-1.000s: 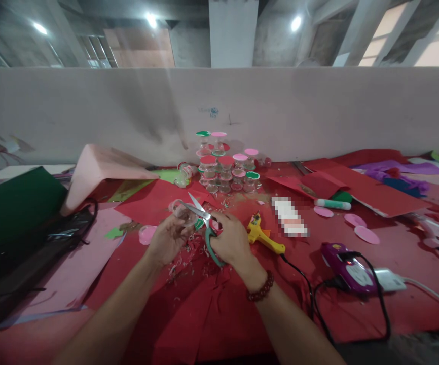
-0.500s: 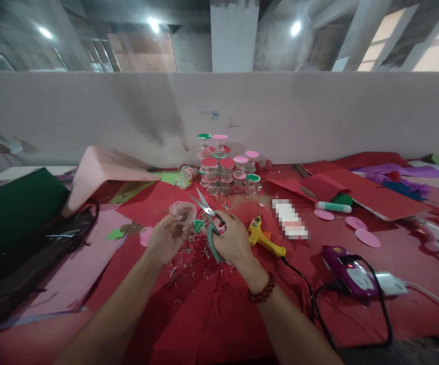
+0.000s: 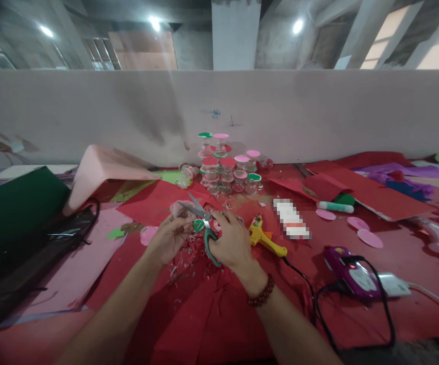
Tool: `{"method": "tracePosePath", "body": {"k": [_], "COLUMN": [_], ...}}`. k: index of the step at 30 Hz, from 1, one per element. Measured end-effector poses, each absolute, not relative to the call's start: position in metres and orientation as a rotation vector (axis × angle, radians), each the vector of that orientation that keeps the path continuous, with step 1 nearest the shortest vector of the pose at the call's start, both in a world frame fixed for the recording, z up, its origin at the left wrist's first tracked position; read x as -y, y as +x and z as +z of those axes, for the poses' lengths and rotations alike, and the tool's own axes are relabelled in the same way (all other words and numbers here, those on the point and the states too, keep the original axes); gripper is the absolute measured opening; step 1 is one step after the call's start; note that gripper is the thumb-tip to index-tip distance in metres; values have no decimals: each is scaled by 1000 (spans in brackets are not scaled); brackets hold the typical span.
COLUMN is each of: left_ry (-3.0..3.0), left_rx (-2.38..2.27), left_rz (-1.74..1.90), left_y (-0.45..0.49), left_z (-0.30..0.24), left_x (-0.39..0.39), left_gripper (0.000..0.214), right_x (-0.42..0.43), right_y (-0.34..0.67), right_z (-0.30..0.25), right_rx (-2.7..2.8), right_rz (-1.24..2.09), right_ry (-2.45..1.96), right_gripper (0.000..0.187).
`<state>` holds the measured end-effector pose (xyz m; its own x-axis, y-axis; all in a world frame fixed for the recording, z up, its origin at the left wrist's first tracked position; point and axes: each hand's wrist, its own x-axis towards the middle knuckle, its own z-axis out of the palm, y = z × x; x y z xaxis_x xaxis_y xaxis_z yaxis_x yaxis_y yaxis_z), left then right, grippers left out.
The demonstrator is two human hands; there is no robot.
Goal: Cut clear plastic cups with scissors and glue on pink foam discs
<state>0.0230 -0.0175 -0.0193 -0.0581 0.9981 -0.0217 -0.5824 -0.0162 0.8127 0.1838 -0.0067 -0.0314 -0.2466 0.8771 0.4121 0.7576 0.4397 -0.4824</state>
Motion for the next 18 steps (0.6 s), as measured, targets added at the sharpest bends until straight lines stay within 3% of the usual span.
{"method": "tracePosePath", "body": {"k": [18], "left_ry": [796], "left_rx": [-782], "left_rz": [1454], "left_y": [26], "left_z": [-16], "left_x": [22], "left_gripper": [22], "right_x": [4], "right_y": [185], "right_z": [-33], "right_rx": [2038], "right_rz": [420], "right_ry": [-1357], "right_gripper": [43]}}
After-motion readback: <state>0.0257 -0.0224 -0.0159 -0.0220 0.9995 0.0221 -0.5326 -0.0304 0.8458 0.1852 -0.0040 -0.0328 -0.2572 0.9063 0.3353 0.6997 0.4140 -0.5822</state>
